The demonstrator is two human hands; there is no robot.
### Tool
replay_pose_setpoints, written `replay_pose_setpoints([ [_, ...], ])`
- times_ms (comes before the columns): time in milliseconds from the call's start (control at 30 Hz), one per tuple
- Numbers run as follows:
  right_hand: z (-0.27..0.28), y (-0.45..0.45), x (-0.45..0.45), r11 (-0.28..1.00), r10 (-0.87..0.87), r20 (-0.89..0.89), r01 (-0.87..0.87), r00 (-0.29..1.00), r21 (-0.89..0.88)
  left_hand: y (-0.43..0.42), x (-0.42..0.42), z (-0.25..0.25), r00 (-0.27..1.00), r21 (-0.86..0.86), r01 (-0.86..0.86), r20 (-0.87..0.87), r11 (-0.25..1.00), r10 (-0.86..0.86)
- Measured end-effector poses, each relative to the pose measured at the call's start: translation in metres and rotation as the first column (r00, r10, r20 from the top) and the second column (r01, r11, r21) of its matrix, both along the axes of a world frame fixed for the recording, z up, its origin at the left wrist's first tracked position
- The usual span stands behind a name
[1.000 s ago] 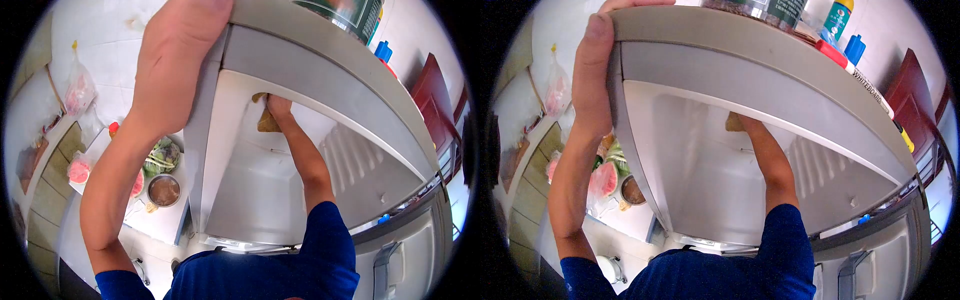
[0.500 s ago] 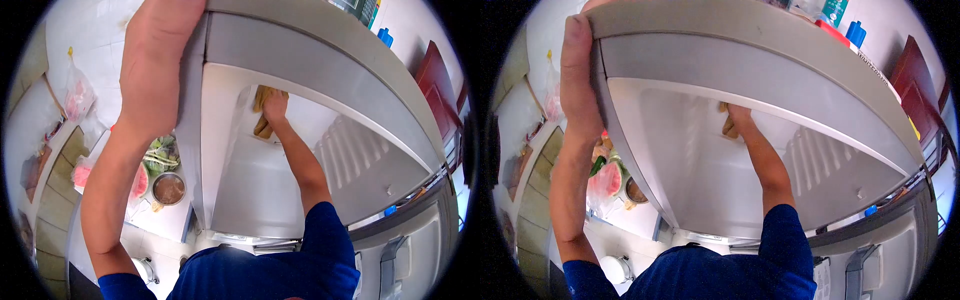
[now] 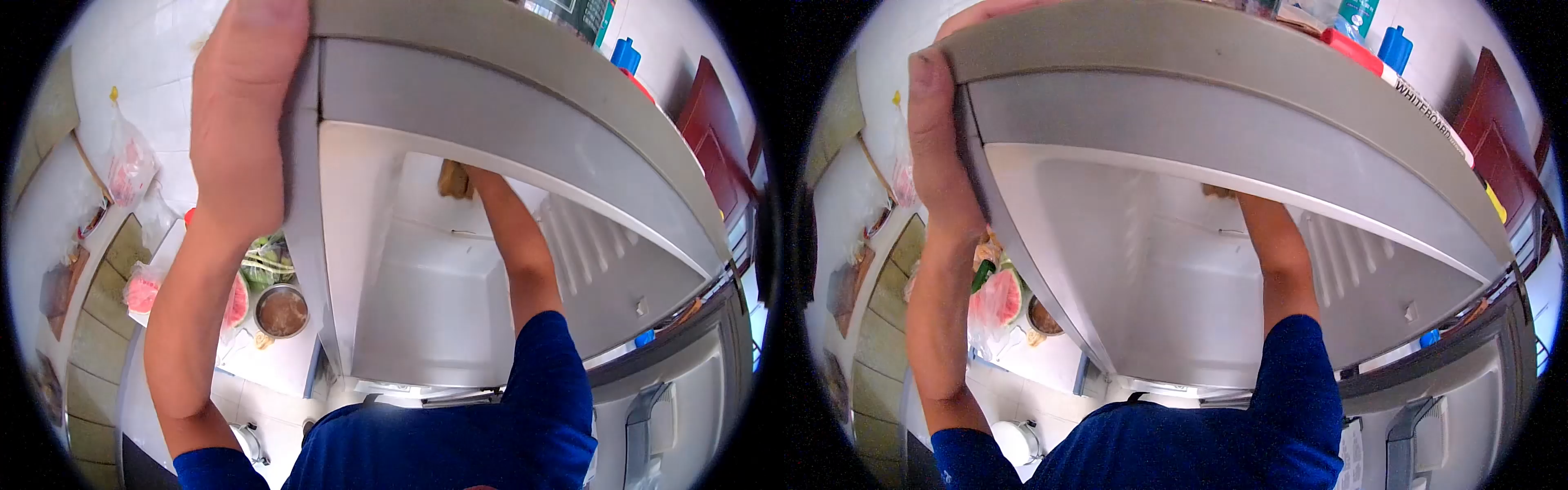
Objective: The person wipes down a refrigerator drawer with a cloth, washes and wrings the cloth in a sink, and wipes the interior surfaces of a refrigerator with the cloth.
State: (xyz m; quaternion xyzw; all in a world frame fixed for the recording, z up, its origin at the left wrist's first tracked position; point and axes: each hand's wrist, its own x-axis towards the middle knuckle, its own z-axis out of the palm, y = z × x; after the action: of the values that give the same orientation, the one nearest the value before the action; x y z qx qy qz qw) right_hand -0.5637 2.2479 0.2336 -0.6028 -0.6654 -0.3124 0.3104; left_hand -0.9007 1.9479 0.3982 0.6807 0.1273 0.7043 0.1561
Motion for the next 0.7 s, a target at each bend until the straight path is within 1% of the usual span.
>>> replay_pose_setpoints([
  [67, 0.011, 0.001, -0.017, 1.000, 0.011, -0.049, -0.011, 0.999, -0.002, 0.001, -0.004, 0.001, 0.996, 0.096, -0.059, -0.063, 0.994, 0.066],
  [100, 0.001, -0.002, -0.026, 1.000, 0.023, -0.049, -0.024, 0.999, -0.007, 0.000, -0.005, 0.001, 0.995, 0.101, -0.063, -0.068, 0.993, 0.070],
  [133, -0.014, -0.005, -0.035, 0.999, 0.046, -0.029, -0.046, 0.999, -0.019, -0.001, -0.006, 0.001, 0.990, 0.106, -0.103, -0.090, 0.989, 0.113],
  [167, -0.031, -0.011, -0.042, 0.996, 0.069, -0.001, -0.069, 0.998, -0.053, -0.002, -0.005, 0.001, 0.982, 0.112, -0.144, -0.110, 0.983, 0.156],
  [200, -0.055, -0.016, -0.044, 0.990, 0.096, 0.043, -0.092, 0.994, -0.103, -0.001, -0.001, 0.001, 0.980, 0.115, -0.147, -0.115, 0.983, 0.160],
  [233, -0.081, -0.020, -0.043, 0.982, 0.129, 0.105, -0.112, 0.986, -0.154, 0.000, 0.006, 0.000, 0.990, 0.083, -0.143, 0.010, 0.986, 0.143],
  [300, -0.149, -0.033, -0.029, 0.949, 0.238, 0.225, -0.177, 0.945, -0.262, -0.001, 0.010, -0.004, 0.985, 0.039, -0.125, 0.128, 0.991, 0.119],
  [333, -0.167, -0.040, -0.019, 0.920, 0.313, 0.261, -0.224, 0.913, -0.321, 0.000, 0.005, -0.003, 0.977, 0.015, -0.147, 0.159, 0.989, 0.143],
  [367, -0.173, -0.043, -0.011, 0.865, 0.462, 0.305, -0.349, 0.833, -0.359, 0.000, -0.002, -0.003, 0.967, -0.012, -0.169, 0.190, 0.986, 0.168],
  [400, -0.166, -0.053, -0.013, 0.886, 0.396, 0.390, -0.233, 0.831, -0.402, 0.000, -0.009, -0.004, 0.958, -0.052, -0.184, 0.215, 0.982, 0.191],
  [433, -0.157, -0.060, -0.010, 0.808, 0.396, 0.402, -0.106, 0.826, -0.579, 0.001, -0.014, -0.007, 0.951, -0.098, -0.188, 0.230, 0.977, 0.206],
  [467, -0.145, -0.069, -0.002, 0.805, 0.515, 0.350, -0.300, 0.782, -0.512, 0.004, -0.016, -0.010, 0.948, -0.142, -0.185, 0.237, 0.972, 0.215],
  [500, -0.138, -0.070, 0.009, 0.769, 0.621, 0.314, -0.481, 0.718, -0.421, 0.012, -0.021, -0.012, 0.860, 0.095, -0.488, 0.221, 0.868, 0.459],
  [533, -0.136, -0.063, 0.025, 0.796, 0.588, 0.401, -0.414, 0.702, -0.442, 0.028, -0.046, -0.014, 0.731, 0.394, -0.661, 0.145, 0.639, 0.667],
  [567, -0.139, -0.053, 0.045, 0.814, 0.563, 0.482, -0.349, 0.672, -0.465, 0.041, -0.068, -0.018, 0.536, 0.659, -0.681, 0.149, 0.321, 0.831],
  [633, -0.152, -0.037, 0.098, 0.783, 0.569, 0.271, -0.412, 0.776, -0.466, 0.042, -0.072, -0.022, 0.644, 0.491, -0.693, 0.092, 0.528, 0.760],
  [700, -0.131, -0.073, 0.133, 0.888, 0.371, 0.428, -0.181, 0.824, -0.422, 0.036, -0.068, -0.020, 0.614, 0.267, -0.772, 0.079, 0.576, 0.786],
])
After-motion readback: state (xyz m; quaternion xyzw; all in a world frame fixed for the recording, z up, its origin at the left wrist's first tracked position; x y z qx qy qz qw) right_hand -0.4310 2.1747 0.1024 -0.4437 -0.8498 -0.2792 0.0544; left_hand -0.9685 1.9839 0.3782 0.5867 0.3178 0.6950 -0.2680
